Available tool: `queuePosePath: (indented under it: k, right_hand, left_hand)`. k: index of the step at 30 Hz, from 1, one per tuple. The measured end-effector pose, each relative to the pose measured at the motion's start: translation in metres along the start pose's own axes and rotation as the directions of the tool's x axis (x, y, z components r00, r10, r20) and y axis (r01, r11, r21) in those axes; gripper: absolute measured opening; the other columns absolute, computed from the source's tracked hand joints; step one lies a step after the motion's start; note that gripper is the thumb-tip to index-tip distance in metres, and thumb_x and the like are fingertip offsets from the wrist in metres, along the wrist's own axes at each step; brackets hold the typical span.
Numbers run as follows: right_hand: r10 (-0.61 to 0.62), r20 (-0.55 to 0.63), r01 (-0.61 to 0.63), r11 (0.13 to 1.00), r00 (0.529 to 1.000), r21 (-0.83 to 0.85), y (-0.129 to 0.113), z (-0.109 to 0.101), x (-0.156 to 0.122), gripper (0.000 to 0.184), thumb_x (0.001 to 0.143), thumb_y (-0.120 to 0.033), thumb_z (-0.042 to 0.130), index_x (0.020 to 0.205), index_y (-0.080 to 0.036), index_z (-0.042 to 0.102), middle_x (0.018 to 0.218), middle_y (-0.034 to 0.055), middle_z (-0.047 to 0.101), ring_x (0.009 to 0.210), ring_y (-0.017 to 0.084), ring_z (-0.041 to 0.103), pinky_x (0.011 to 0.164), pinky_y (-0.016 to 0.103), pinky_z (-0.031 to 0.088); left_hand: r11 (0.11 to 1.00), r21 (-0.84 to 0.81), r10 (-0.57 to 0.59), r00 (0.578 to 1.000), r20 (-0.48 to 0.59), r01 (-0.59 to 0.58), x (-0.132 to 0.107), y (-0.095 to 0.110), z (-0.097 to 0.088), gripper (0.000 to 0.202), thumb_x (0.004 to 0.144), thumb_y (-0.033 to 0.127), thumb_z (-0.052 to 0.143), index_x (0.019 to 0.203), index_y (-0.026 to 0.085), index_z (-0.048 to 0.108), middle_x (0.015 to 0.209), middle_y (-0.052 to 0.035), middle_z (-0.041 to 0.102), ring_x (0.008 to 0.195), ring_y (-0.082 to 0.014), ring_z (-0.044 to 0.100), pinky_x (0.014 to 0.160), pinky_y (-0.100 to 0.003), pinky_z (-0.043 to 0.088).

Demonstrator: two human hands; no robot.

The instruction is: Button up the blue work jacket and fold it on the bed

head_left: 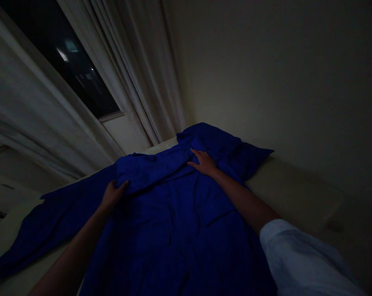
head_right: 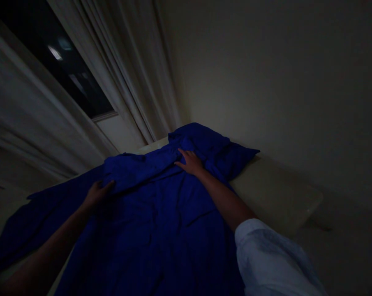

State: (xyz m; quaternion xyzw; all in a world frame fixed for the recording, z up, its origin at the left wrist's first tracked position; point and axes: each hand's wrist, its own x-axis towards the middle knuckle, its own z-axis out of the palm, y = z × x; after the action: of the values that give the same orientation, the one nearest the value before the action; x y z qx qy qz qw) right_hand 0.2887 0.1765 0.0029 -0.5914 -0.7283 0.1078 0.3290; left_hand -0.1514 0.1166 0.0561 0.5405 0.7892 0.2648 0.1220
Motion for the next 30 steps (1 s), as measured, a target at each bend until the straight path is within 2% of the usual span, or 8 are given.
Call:
queuePosePath:
  k: [3,6,11,14,17,20,24,30]
  right_hand:
    - [-0.047,0.151,0.083,0.966,0.987,-0.244,-0.007,0.002,-0.006,0.068,0.099,-0.07,0.056,0.158,-0.039,0.05,0.163,0.0125,0.046,0.144,0.035,0.049,0.117,0.048,0.04]
    - [0.025,0.179,0.026,0.96,0.983,-0.28,-0.005,0.002,-0.004,0.068,0.1,-0.07,0.053,0.16,-0.038,0.048,0.167,0.015,0.04,0.147,0.038,0.046,0.119,0.051,0.036]
    - [-0.069,0.199,0.082,0.995,0.977,-0.058,0.003,0.006,0.007,0.052,0.101,-0.056,0.061,0.145,-0.029,0.065,0.152,0.0123,0.061,0.138,0.032,0.056,0.118,0.049,0.037]
    - [-0.15,0.073,0.137,0.977,0.986,0.164,-0.001,-0.002,0.016,0.039,0.101,-0.043,0.062,0.131,-0.023,0.074,0.139,0.0121,0.07,0.13,0.027,0.063,0.116,0.045,0.04]
    - [-0.128,-0.184,0.173,0.951,0.975,0.257,-0.007,-0.029,0.025,0.038,0.103,-0.039,0.055,0.127,-0.017,0.075,0.134,0.0147,0.07,0.126,0.024,0.065,0.109,0.038,0.047]
    - [0.059,-0.383,-0.007,0.991,0.922,0.136,-0.006,-0.066,0.029,0.041,0.106,-0.038,0.046,0.114,-0.014,0.079,0.123,0.0177,0.073,0.116,0.026,0.068,0.101,0.037,0.051]
    - [0.17,-0.198,-0.201,0.968,0.965,-0.151,-0.01,-0.106,0.023,0.032,0.099,-0.042,0.062,0.09,-0.019,0.082,0.104,0.0139,0.077,0.106,0.028,0.07,0.094,0.036,0.053]
    - [-0.091,-0.153,0.064,0.983,0.984,-0.175,-0.075,-0.157,-0.008,0.034,0.102,-0.045,0.061,0.091,-0.02,0.08,0.113,0.0111,0.076,0.104,0.024,0.071,0.097,0.036,0.053]
  left_hand:
    - [0.994,-0.096,0.051,0.994,0.096,-0.042,-0.016,-0.01,0.013,0.081,0.086,0.052,0.068,0.15,0.006,0.049,0.142,-0.0239,0.065,0.125,-0.0351,0.067,0.106,-0.043,0.056]
    - [0.973,-0.19,0.145,0.988,0.044,-0.134,-0.033,-0.017,0.025,0.084,0.089,0.051,0.067,0.157,0.009,0.042,0.153,-0.0217,0.058,0.137,-0.0339,0.06,0.116,-0.043,0.048]
    - [0.959,-0.139,0.233,0.967,-0.099,-0.245,-0.044,-0.024,0.036,0.082,0.088,0.052,0.066,0.155,0.009,0.048,0.149,-0.0211,0.061,0.137,-0.0369,0.059,0.119,-0.05,0.045]
    - [0.963,-0.16,0.195,0.971,-0.136,-0.215,-0.044,-0.024,0.038,0.088,0.089,0.058,0.063,0.158,0.009,0.042,0.153,-0.0222,0.057,0.139,-0.0366,0.058,0.119,-0.05,0.045]
    - [0.965,-0.16,0.163,0.954,-0.252,-0.208,-0.045,-0.023,0.039,0.086,0.095,0.06,0.055,0.16,0.006,0.038,0.158,-0.0235,0.051,0.146,-0.0353,0.051,0.122,-0.048,0.041]
    - [0.973,-0.052,0.188,0.904,-0.383,-0.225,-0.049,-0.019,0.037,0.072,0.101,0.051,0.04,0.154,0.001,0.044,0.153,-0.025,0.055,0.144,-0.0345,0.052,0.122,-0.047,0.039]
    - [0.972,0.212,0.161,0.948,-0.276,-0.104,-0.056,-0.011,0.034,0.064,0.105,0.046,0.027,0.144,0.004,0.058,0.139,-0.0244,0.066,0.128,-0.0372,0.063,0.112,-0.05,0.047]
    - [0.963,0.256,0.111,0.989,-0.1,-0.083,-0.051,0.0,0.026,0.063,0.104,0.044,0.028,0.139,0.007,0.063,0.129,-0.0253,0.071,0.118,-0.0385,0.068,0.099,-0.05,0.053]
